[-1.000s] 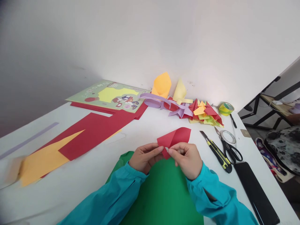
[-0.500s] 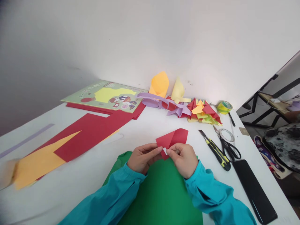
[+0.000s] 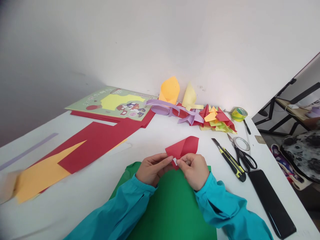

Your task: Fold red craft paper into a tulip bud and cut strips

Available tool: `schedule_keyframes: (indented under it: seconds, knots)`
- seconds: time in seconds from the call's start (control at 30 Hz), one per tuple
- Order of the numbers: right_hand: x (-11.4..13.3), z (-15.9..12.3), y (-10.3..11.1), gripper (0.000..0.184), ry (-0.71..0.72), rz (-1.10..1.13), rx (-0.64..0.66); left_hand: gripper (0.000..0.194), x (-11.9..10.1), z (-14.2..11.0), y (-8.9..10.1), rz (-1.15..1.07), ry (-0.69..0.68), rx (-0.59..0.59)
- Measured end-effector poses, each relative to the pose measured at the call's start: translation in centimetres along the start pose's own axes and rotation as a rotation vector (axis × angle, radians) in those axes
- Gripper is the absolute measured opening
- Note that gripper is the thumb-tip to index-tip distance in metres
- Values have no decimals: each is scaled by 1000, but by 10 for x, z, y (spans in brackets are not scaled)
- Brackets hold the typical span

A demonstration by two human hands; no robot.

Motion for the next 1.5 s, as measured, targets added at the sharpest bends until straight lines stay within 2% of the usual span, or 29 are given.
schedule_keyframes:
  seconds: [0.53,0.9,1.23,1.5]
  knots:
    - [-6,1,0,28,-17,-11,-1,31,-1,-3,-1,-51,26,-67]
    - [-4,1,0,27,-17,-27,-11,30,1,-2,-1,-24,31,-43]
    - [-6,2,1,26,20,-83,-27,32,-1,-4,-2,-13,19,-73]
    - [-7,1,0,26,34,-104,-36,30,2,3,6,156,-19,-68]
Point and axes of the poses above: each hand's wrist, its own z-axis towards the middle knuckle, its own y-axis out of the back of the hand, x = y × z, the point moved 6 cm from there along z, towards the middle knuckle, and after that the axes turned 9 degrees about y, right-handed, at the moved point
